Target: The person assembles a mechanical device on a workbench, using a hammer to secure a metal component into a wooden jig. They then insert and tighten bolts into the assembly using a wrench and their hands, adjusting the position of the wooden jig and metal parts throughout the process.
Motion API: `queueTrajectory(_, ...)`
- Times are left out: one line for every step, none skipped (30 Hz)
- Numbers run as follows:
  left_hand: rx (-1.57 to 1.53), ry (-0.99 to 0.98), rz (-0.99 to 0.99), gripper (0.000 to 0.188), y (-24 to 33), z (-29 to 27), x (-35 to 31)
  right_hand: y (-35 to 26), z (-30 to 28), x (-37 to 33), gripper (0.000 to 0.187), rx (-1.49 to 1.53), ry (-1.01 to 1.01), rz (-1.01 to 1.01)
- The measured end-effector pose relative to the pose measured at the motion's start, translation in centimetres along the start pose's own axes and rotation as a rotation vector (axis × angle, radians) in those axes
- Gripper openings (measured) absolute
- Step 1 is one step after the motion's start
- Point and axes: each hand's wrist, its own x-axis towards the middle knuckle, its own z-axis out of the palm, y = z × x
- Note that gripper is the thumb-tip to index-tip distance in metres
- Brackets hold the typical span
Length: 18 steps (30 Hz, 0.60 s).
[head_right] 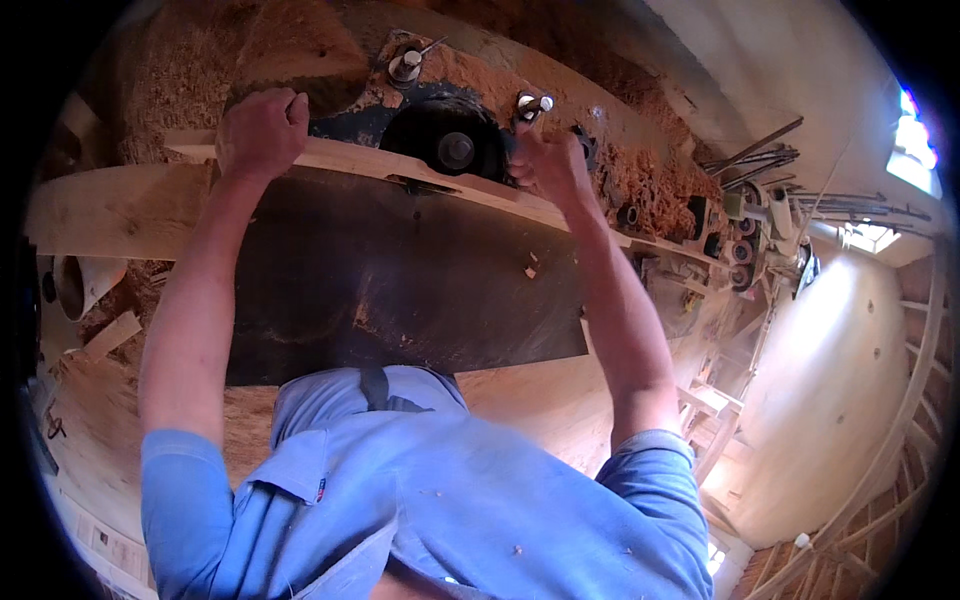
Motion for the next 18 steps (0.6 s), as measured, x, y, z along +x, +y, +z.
queueTrajectory(0.010, -0.010, -0.003, 0.037, -0.1, 0.1, -0.1, -1.7, 0.6, -0.9, 0.024, -0.055, 0.029, -0.133)
queueTrajectory(0.003, -0.014, -0.028, 0.037, 0.0, 0.1, -0.4, -2.9, 1.1, -1.7, 0.023, -0.108, 0.063, -0.254)
queueTrajectory(-0.008, -0.013, -0.039, 0.036, 0.2, 0.0, -0.2, -3.3, 1.3, -1.6, 0.021, -0.044, 0.110, -0.349)
queueTrajectory(-0.017, -0.012, -0.051, 0.036, 0.4, -0.1, -0.1, -3.5, 1.5, -1.0, 0.022, 0.021, 0.157, -0.445)
queueTrajectory(-0.016, -0.002, -0.036, 0.036, 0.5, -0.4, -0.1, -4.0, 1.5, -0.3, 0.025, 0.089, 0.197, -0.549)
queueTrajectory(-0.007, 0.006, -0.030, 0.035, 0.4, -0.5, -0.1, -4.9, 1.1, 0.2, 0.026, 0.041, 0.200, -0.523)
queueTrajectory(0.002, 0.014, -0.025, 0.035, 0.2, -0.6, -0.2, -5.9, 0.2, 0.6, 0.029, -0.007, 0.202, -0.497)
queueTrajectory(0.001, 0.030, -0.026, 0.034, 0.0, -0.5, -0.4, -6.4, -0.4, 1.0, 0.032, -0.057, 0.202, -0.468)
queueTrajectory(-0.007, 0.047, -0.017, 0.034, 0.0, -0.3, -0.3, -5.3, -1.0, 2.4, 0.033, -0.227, 0.273, -0.606)
queueTrajectory(-0.018, 0.065, -0.003, 0.033, 0.2, -0.2, -0.1, -3.4, -1.7, 4.5, 0.034, -0.402, 0.347, -0.738)
queueTrajectory(-0.014, 0.063, 0.003, 0.033, 0.3, -0.1, -0.1, -1.6, -2.3, 5.8, 0.035, -0.579, 0.418, -0.870)
queueTrajectory(-0.008, 0.062, 0.005, 0.032, 0.3, -0.1, 0.0, -0.2, -2.8, 6.1, 0.035, -0.609, 0.353, -0.721)
queueTrajectory(-0.003, 0.060, 0.008, 0.032, 0.3, 0.0, 0.0, 1.1, -3.3, 6.3, 0.034, -0.636, 0.289, -0.568)
queueTrajectory(-0.005, 0.060, -0.003, 0.032, 0.4, -0.2, 0.0, 1.1, -3.2, 6.5, 0.034, -0.658, 0.219, -0.426)
queueTrajectory(-0.009, 0.059, -0.013, 0.032, 0.7, -0.5, -0.1, 1.4, -3.0, 6.4, 0.033, -0.646, 0.202, -0.314)
queueTrajectory(-0.014, 0.059, -0.020, 0.032, 0.9, -0.5, -0.2, 1.9, -2.8, 5.9, 0.032, -0.633, 0.185, -0.200)
queueTrajectory(-0.012, 0.065, -0.006, 0.032, 0.6, -0.4, -0.3, 1.9, -2.5, 5.0, 0.031, -0.621, 0.164, -0.090)
queueTrajectory(-0.012, 0.075, 0.008, 0.032, 0.2, 0.0, -0.4, 1.2, -2.1, 3.6, 0.029, -0.476, 0.126, -0.137)
